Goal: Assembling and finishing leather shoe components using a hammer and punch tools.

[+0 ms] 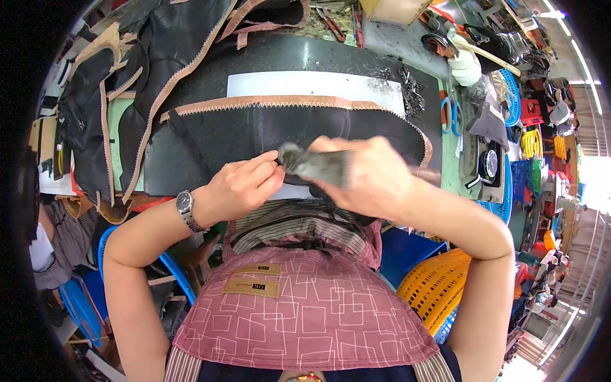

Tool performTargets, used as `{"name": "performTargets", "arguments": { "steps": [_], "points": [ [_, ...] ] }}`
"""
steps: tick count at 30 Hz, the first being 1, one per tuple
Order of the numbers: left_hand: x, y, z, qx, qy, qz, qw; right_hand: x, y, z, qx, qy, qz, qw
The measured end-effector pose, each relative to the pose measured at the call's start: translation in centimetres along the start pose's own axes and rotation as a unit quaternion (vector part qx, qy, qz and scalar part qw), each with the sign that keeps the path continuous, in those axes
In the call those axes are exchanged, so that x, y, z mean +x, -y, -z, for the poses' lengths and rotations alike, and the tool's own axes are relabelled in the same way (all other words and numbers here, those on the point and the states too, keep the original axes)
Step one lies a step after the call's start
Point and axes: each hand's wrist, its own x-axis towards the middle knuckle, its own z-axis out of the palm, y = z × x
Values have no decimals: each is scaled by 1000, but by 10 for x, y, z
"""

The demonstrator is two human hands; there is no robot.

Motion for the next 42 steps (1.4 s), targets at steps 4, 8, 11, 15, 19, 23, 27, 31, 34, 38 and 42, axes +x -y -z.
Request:
{"name": "performTargets", "arguments": {
  "steps": [4, 8, 11, 15, 19, 23, 27, 31, 34, 38, 42],
  "points": [
    [2, -1, 5, -5, 36, 19, 999, -4, -8, 10, 12, 71, -128, 989],
    [30, -16, 6, 16, 60, 69, 996, -71, -57, 36, 81, -161, -473, 863],
    [48, 6, 44, -27, 60, 174, 982, -130, -105, 53, -147, -246, -476, 831],
    [31, 71, 137, 77, -98, 296, 947, -249, -163, 23, -328, -184, -400, 836],
    [-93, 158, 232, 93, -171, 535, 822, -260, -173, -10, -311, -163, -478, 805],
    [-212, 216, 260, 259, -78, 662, 699, -251, -189, -23, -298, -201, -482, 799],
    [-87, 189, 146, 78, -171, 470, 863, -265, -193, -30, -315, -215, -484, 788],
    [-28, 135, 77, 198, 82, 300, 930, -247, -192, -23, -309, -217, -460, 804],
    [-26, 150, 90, 218, -36, 410, 885, -233, -171, -11, -293, -201, -454, 817],
    [24, 95, 123, 217, -165, 281, 920, -229, -156, -8, -303, -213, -478, 796],
    [69, 20, 65, 25, 24, -66, 997, -199, -150, 8, -196, -361, -549, 728]
  ]
}}
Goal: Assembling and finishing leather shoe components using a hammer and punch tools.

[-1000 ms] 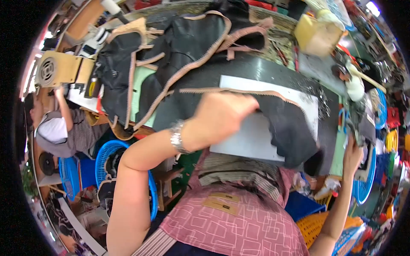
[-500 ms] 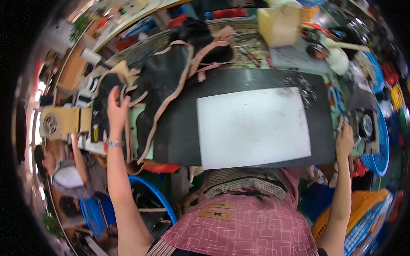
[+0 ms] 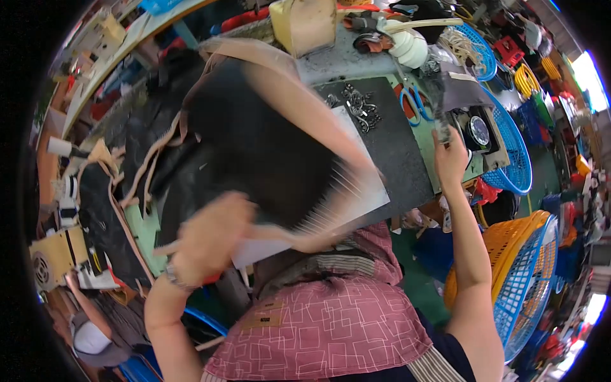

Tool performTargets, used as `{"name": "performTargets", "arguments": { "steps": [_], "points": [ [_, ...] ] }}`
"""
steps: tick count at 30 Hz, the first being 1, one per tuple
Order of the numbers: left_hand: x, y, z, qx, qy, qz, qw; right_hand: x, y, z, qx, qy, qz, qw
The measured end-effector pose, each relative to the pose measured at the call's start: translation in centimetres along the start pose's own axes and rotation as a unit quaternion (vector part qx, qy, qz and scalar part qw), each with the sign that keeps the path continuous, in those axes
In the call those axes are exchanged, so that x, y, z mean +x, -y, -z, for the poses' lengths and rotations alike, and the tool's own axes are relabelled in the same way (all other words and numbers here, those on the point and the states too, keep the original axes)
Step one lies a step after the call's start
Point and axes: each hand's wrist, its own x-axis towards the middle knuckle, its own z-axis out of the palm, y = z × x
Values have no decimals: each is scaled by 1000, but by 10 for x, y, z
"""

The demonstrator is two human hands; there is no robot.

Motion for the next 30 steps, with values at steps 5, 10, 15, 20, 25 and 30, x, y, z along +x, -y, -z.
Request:
{"name": "performTargets", "arguments": {
  "steps": [5, 10, 15, 20, 25, 30],
  "points": [
    [-19, -40, -61, -30, 77, -84, 993, 19, 99, 55, 366, 120, -22, 923],
    [-21, -36, -59, -228, 58, 104, 966, -7, 182, 50, 206, 212, 500, 814],
    [-29, -40, -70, -127, 46, 104, 985, -28, 230, 10, -43, 334, 508, 793],
    [-26, -44, -67, -69, 142, 89, 983, -15, 241, 11, -11, 427, 485, 763],
    [-19, -45, -70, -74, 128, 89, 985, -38, 248, 45, 18, 509, 537, 672],
    [-27, -48, -76, -9, 109, 61, 992, -34, 236, 27, 2, 477, 448, 756]
  ]
}}
